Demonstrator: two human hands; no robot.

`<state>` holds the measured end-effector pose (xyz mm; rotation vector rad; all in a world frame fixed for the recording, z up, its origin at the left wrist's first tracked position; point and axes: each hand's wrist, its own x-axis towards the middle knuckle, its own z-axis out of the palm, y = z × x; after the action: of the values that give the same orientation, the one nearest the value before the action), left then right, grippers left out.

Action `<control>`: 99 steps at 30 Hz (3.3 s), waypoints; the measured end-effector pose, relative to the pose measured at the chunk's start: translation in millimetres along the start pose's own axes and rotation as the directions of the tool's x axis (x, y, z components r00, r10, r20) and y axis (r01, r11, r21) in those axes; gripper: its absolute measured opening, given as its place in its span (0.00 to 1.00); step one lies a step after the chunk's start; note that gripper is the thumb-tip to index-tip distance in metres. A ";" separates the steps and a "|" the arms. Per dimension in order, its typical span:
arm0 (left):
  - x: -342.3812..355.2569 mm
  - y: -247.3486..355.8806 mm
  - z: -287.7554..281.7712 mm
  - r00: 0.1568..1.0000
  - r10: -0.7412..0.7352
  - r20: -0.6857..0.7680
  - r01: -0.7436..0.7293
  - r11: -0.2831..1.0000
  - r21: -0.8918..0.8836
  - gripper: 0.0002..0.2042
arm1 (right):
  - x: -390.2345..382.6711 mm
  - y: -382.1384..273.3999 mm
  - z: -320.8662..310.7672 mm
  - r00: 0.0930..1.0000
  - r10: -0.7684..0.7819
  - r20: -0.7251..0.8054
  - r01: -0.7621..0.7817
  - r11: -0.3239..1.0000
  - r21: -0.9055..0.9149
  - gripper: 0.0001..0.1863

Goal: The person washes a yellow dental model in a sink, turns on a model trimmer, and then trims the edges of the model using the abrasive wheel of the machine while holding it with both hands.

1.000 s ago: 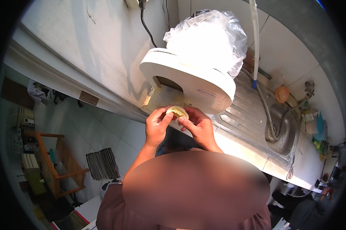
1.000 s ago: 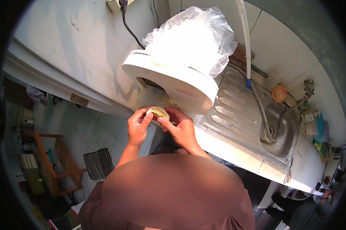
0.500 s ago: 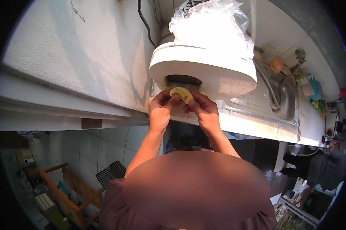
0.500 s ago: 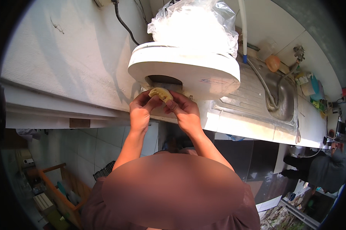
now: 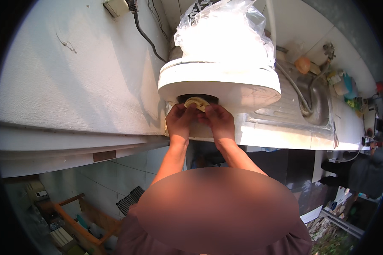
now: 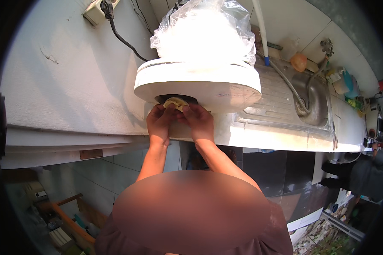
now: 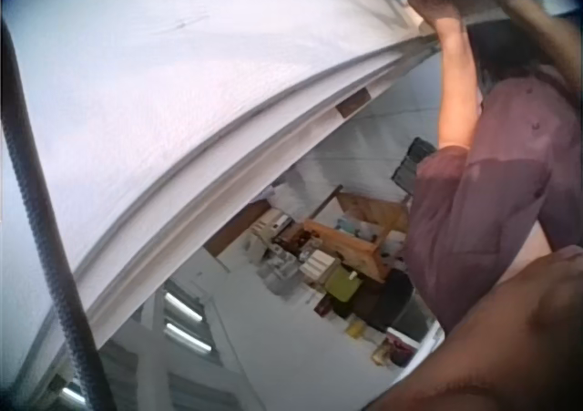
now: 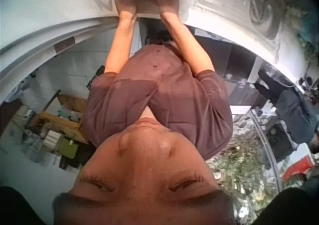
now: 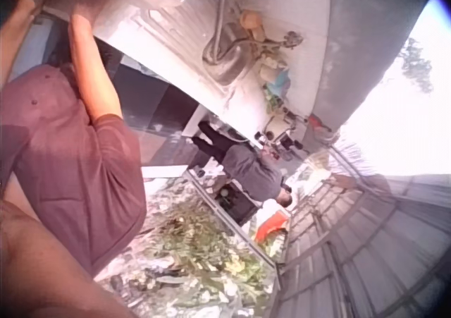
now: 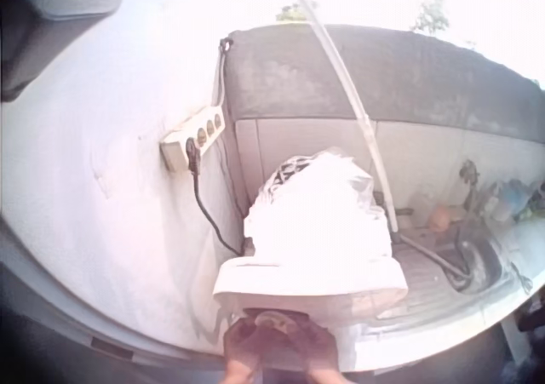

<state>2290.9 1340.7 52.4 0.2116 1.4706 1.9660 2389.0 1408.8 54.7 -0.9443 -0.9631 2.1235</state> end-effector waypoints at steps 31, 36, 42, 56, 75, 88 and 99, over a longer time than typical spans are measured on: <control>3.7 -9.3 3.1 0.994 0.025 -0.106 -0.021 0.999 0.038 0.09 | 10.2 -1.4 -1.3 0.996 0.067 0.056 -0.063 0.996 -0.066 0.15; 3.3 -7.9 3.6 0.992 0.003 -0.128 0.004 0.999 0.052 0.09 | 10.8 0.6 -1.8 0.997 0.073 0.036 -0.069 0.990 -0.123 0.14; 4.1 -8.2 4.1 0.988 0.004 -0.153 0.006 0.998 0.064 0.10 | 10.3 0.2 -0.5 0.998 0.063 0.026 -0.058 0.987 -0.150 0.14; 6.4 -9.5 5.1 0.985 0.011 -0.173 0.004 0.996 0.087 0.08 | 9.3 -0.6 5.2 0.998 0.048 -0.032 -0.051 0.994 -0.100 0.14; 3.4 -4.2 13.1 0.981 0.008 -0.195 0.008 0.997 0.081 0.08 | 8.0 -2.5 6.3 0.997 0.070 -0.045 -0.073 0.994 -0.086 0.14; 3.9 -5.1 16.4 0.975 0.001 -0.223 0.015 0.998 0.068 0.08 | 8.3 -2.1 4.4 0.996 0.077 -0.040 -0.080 0.994 -0.070 0.15; 5.1 -5.5 14.7 0.976 -0.008 -0.218 0.024 0.997 0.069 0.08 | 7.2 -1.2 2.7 0.996 0.088 -0.022 -0.090 0.993 -0.079 0.15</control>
<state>2296.5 1356.1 51.3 0.0138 1.6775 1.9754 2383.0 1414.0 54.4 -1.0629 -1.0207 2.1596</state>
